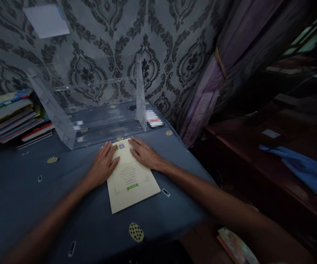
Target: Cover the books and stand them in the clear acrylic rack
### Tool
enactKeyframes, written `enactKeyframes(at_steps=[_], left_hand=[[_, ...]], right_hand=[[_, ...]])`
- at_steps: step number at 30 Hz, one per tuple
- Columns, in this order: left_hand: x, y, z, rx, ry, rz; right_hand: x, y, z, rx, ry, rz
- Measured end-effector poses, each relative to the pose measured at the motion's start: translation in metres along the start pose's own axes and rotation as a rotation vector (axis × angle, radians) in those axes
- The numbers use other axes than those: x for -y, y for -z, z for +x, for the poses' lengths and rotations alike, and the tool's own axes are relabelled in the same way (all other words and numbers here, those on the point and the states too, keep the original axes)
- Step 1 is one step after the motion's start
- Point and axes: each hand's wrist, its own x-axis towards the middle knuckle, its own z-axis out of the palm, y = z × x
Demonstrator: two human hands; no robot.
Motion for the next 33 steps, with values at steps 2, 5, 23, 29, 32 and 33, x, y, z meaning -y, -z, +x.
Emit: enactKeyframes(at_steps=[2, 5, 23, 29, 32, 33], left_hand=[[-0.001, 0.001, -0.001, -0.017, 0.002, -0.015], [-0.003, 0.002, -0.003, -0.057, 0.006, -0.042], [0.011, -0.004, 0.006, -0.077, -0.080, -0.056], [0.013, -0.006, 0.007, -0.094, -0.100, 0.016], [0.014, -0.007, 0.009, -0.097, -0.129, 0.069], [0.014, -0.007, 0.010, -0.103, -0.140, 0.079]], right_hand=[[0.000, -0.001, -0.002, -0.009, -0.007, -0.001], [-0.001, -0.003, -0.005, -0.016, -0.008, 0.008], [0.001, -0.007, -0.005, -0.089, -0.002, 0.014], [0.006, 0.003, -0.006, -0.080, 0.006, -0.017], [0.009, 0.007, -0.008, -0.062, -0.012, -0.040], [0.010, 0.007, -0.008, -0.062, -0.017, -0.044]])
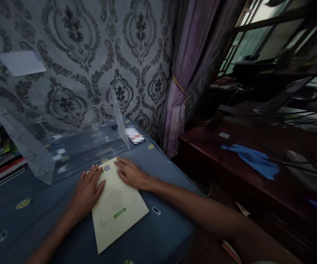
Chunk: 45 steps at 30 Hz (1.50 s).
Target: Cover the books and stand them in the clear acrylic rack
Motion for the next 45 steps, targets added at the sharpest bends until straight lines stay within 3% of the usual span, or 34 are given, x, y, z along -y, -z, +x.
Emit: enactKeyframes(at_steps=[5, 16, 25, 33, 45], left_hand=[[-0.003, -0.008, 0.010, -0.022, -0.040, -0.008], [-0.027, -0.010, 0.052, 0.084, -0.187, -0.020], [-0.032, -0.003, 0.058, 0.132, -0.218, -0.039], [-0.050, 0.009, 0.045, 0.153, -0.294, -0.087], [-0.107, 0.044, -0.014, 0.373, -0.517, -0.263]], right_hand=[[-0.002, -0.004, -0.001, -0.031, -0.008, 0.038], [-0.011, -0.012, -0.002, -0.097, 0.008, 0.159], [-0.027, -0.017, 0.006, -0.165, -0.006, 0.245], [-0.028, -0.015, 0.007, -0.166, -0.045, 0.214], [-0.013, -0.004, 0.005, -0.132, -0.051, 0.075]])
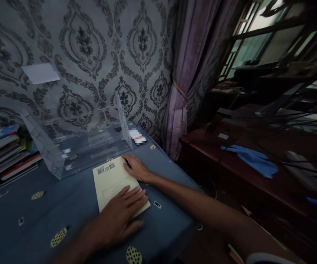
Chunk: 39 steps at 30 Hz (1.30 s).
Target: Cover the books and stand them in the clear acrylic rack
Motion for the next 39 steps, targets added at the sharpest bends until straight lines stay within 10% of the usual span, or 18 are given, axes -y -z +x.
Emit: enactKeyframes(at_steps=[11, 24, 39], left_hand=[[-0.007, -0.006, 0.000, -0.074, -0.010, -0.002], [-0.009, -0.007, -0.003, -0.119, -0.031, -0.049], [-0.010, -0.011, -0.006, -0.112, -0.005, 0.048]], right_hand=[[0.025, 0.000, 0.002, 0.086, 0.086, -0.200], [0.058, -0.042, 0.027, 0.481, 0.595, -0.063], [0.002, -0.014, 0.013, 0.281, 0.237, -0.184]])
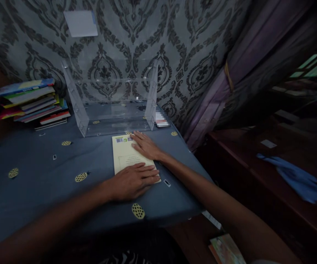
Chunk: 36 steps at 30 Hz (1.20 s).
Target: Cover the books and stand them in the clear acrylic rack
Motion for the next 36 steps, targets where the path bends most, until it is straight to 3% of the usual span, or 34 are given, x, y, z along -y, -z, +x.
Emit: enactKeyframes(at_steps=[11, 14, 18, 20, 36], left_hand=[[-0.004, -0.001, -0.009, -0.070, 0.012, 0.061], [-0.006, -0.003, -0.020, -0.084, 0.128, 0.054], [-0.007, -0.011, -0.034, -0.078, 0.402, 0.067], [-0.009, -0.015, -0.039, -0.064, 0.456, 0.053], [-0.055, -0.019, -0.069, 0.011, 0.422, 0.034]], right_hand=[[0.013, -0.006, -0.044, -0.031, 0.004, -0.004], [0.015, -0.007, -0.053, -0.035, -0.011, 0.004], [0.016, -0.011, -0.059, -0.027, 0.001, 0.030], [0.018, -0.012, -0.061, -0.023, 0.018, 0.042], [0.071, -0.010, -0.128, -0.075, 0.077, -0.040]])
